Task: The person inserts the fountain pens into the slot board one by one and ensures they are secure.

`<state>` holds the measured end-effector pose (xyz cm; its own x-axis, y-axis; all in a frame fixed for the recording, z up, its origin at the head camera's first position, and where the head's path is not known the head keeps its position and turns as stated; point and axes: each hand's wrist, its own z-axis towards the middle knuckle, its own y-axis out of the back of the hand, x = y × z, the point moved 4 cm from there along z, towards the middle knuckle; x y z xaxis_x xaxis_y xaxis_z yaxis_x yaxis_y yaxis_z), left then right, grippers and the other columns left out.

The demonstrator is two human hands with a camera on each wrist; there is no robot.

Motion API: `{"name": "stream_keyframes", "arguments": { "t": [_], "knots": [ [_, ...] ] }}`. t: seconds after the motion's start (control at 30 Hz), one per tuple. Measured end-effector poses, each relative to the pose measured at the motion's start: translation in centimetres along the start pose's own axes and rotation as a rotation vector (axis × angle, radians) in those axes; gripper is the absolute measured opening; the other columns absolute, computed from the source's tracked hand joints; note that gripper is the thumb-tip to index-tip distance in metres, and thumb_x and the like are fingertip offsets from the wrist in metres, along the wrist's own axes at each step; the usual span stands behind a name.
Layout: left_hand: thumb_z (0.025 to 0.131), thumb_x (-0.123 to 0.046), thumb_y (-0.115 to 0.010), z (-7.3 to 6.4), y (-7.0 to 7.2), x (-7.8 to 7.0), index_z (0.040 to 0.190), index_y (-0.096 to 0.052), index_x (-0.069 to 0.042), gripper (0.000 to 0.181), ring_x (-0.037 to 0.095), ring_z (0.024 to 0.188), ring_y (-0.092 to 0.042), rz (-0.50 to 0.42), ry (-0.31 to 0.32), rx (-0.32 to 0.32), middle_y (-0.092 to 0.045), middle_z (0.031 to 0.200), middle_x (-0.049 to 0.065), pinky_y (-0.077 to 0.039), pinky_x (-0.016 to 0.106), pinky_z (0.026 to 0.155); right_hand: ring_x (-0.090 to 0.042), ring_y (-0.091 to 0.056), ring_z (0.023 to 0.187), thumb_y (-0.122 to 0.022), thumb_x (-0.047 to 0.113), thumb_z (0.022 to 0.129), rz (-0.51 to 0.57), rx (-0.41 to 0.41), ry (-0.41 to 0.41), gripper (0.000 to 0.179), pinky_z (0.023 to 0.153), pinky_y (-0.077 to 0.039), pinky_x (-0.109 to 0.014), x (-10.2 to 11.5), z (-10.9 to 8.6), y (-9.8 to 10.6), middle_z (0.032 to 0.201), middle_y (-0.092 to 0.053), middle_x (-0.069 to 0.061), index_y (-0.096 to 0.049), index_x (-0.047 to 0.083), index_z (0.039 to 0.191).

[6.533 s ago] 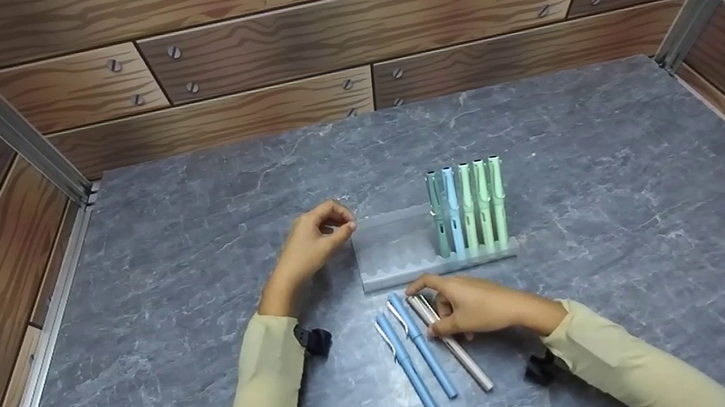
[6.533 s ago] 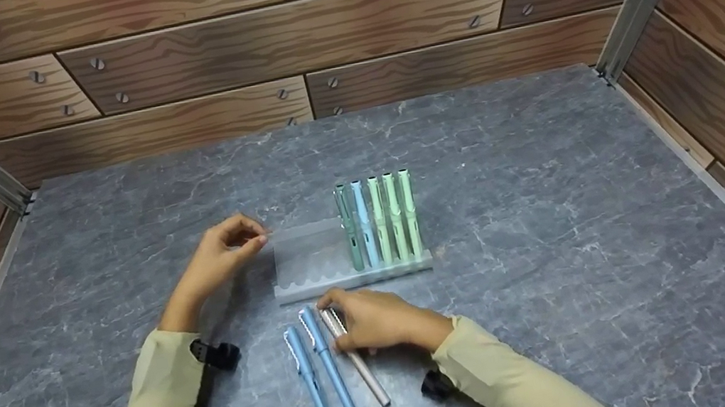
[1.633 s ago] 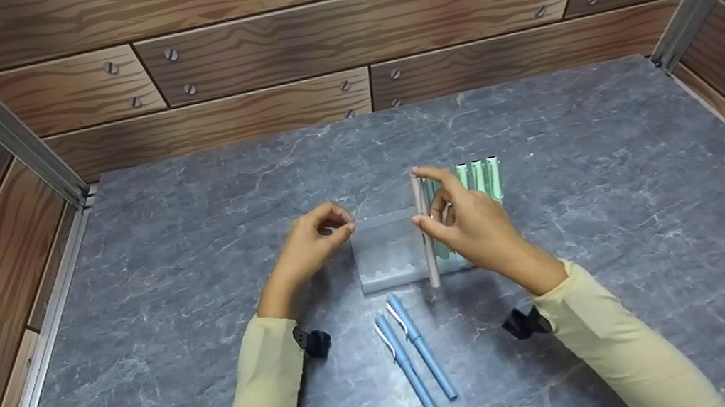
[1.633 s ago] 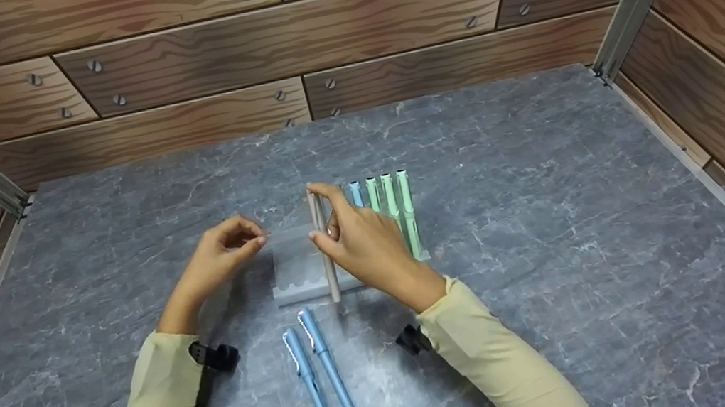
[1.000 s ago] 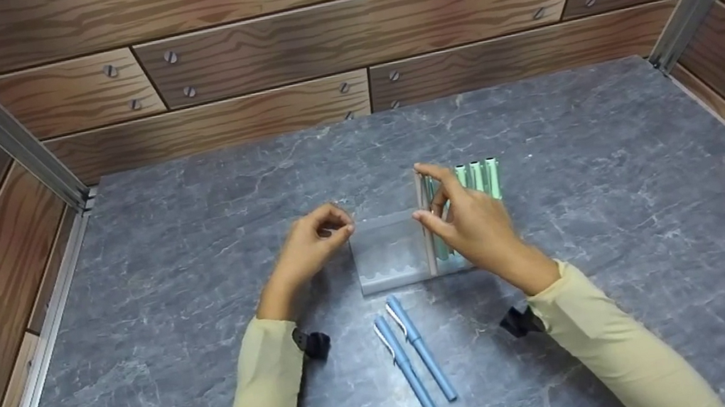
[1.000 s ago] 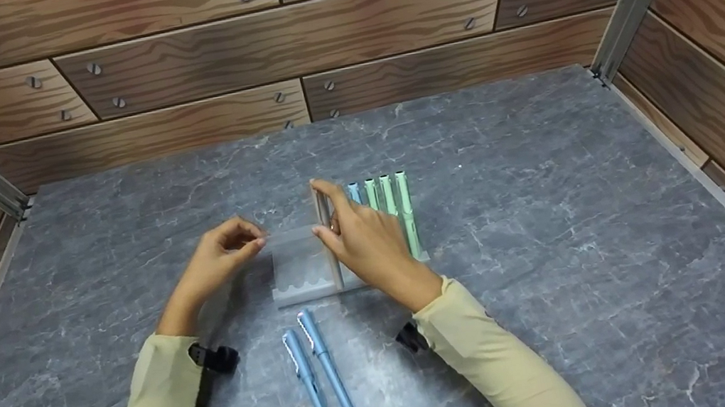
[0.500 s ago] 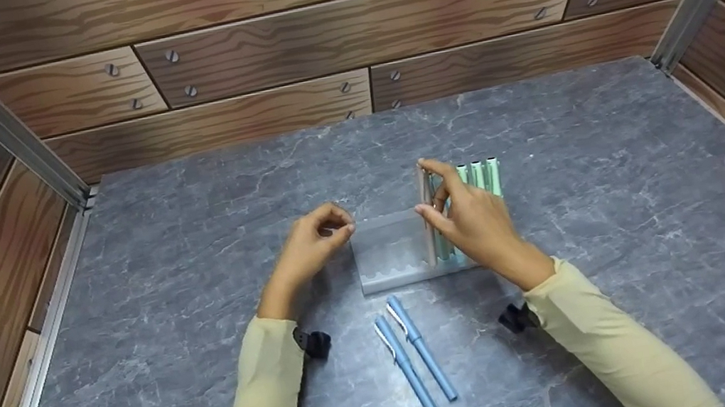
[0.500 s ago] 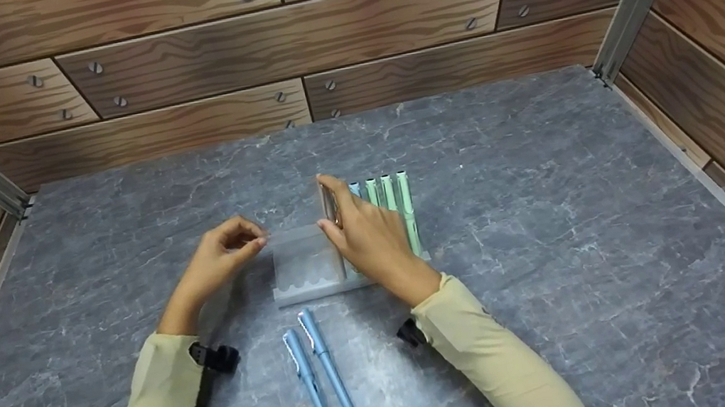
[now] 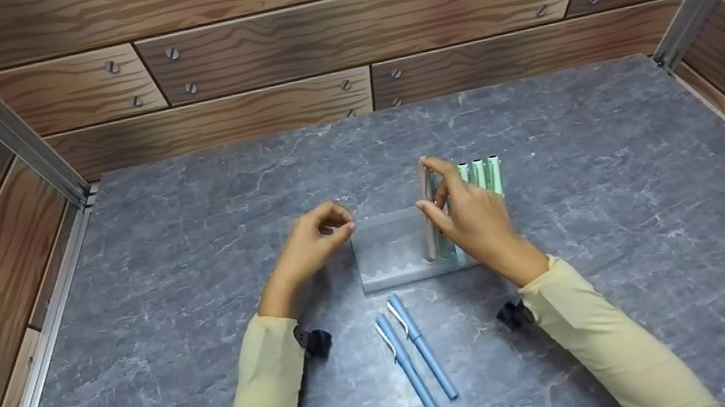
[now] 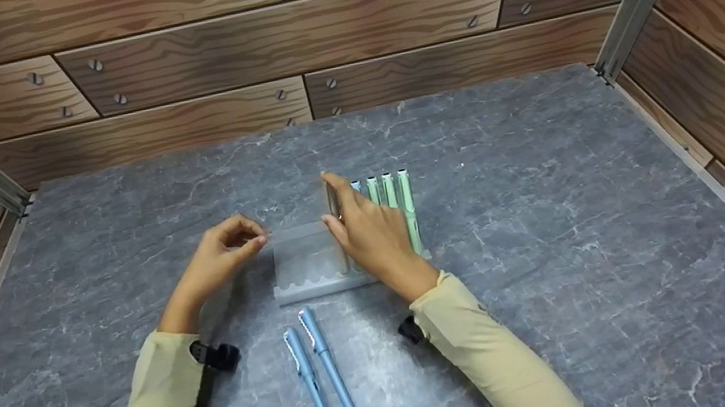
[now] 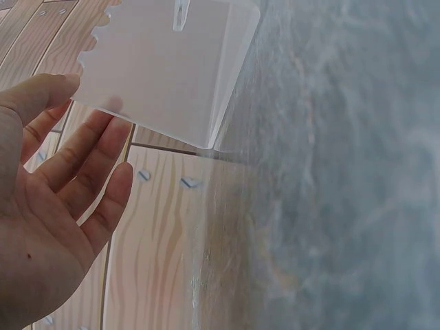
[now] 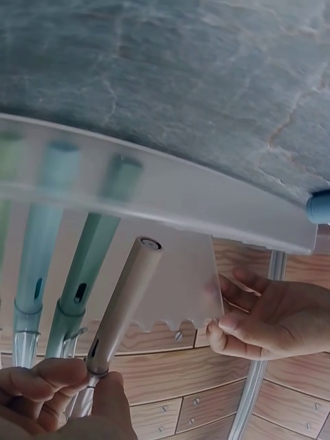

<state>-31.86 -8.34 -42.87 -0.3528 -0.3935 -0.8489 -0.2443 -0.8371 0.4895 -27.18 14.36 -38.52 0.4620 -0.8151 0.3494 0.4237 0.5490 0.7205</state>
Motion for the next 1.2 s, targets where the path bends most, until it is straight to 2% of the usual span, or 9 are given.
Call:
{"name": "stream_keyframes", "arguments": {
  "t": [0.33, 0.63, 0.97, 1.2],
  "knots": [
    [0.091, -0.011, -0.065, 0.0, 0.0, 0.0, 0.096, -0.065, -0.005, 0.008, 0.025, 0.099, -0.065, -0.004, 0.008, 0.006, -0.069, 0.098, 0.011, -0.052, 0.040, 0.089, -0.012, -0.044, 0.046, -0.071, 0.023, 0.087, -0.033, -0.016, 0.029, 0.055, 0.040, -0.039, -0.032, 0.0, -0.3, -0.7, 0.070, -0.063, -0.004, -0.041, 0.014, 0.133],
    [0.091, -0.011, -0.065, 0.1, -0.1, 0.3, 0.096, -0.065, -0.005, 0.008, 0.026, 0.100, -0.066, 0.004, 0.004, 0.007, -0.070, 0.098, 0.011, -0.052, 0.041, 0.089, -0.016, -0.049, 0.048, -0.070, 0.021, 0.087, 0.003, 0.032, 0.017, 0.055, 0.042, -0.042, -0.029, 0.0, -0.6, -1.5, 0.066, -0.061, -0.006, -0.042, 0.011, 0.133],
    [0.090, -0.012, -0.065, 0.1, 0.0, 0.1, 0.095, -0.065, -0.005, 0.008, 0.024, 0.099, -0.066, 0.012, 0.006, 0.002, -0.070, 0.098, 0.010, -0.052, 0.038, 0.089, -0.016, -0.049, 0.046, -0.072, 0.021, 0.086, -0.042, 0.012, 0.037, 0.055, 0.040, -0.040, -0.028, 0.4, -0.8, -1.4, 0.065, -0.062, -0.006, -0.044, 0.008, 0.132],
    [0.090, -0.010, -0.065, 0.2, 0.0, 0.1, 0.095, -0.065, -0.004, 0.008, 0.026, 0.099, -0.066, 0.000, -0.004, 0.004, -0.070, 0.098, 0.012, -0.052, 0.041, 0.089, -0.015, -0.046, 0.045, -0.072, 0.021, 0.086, -0.050, 0.027, 0.030, 0.056, 0.039, -0.038, -0.026, 0.5, -1.0, -1.4, 0.063, -0.059, -0.005, -0.043, 0.009, 0.132]
  ]
}}
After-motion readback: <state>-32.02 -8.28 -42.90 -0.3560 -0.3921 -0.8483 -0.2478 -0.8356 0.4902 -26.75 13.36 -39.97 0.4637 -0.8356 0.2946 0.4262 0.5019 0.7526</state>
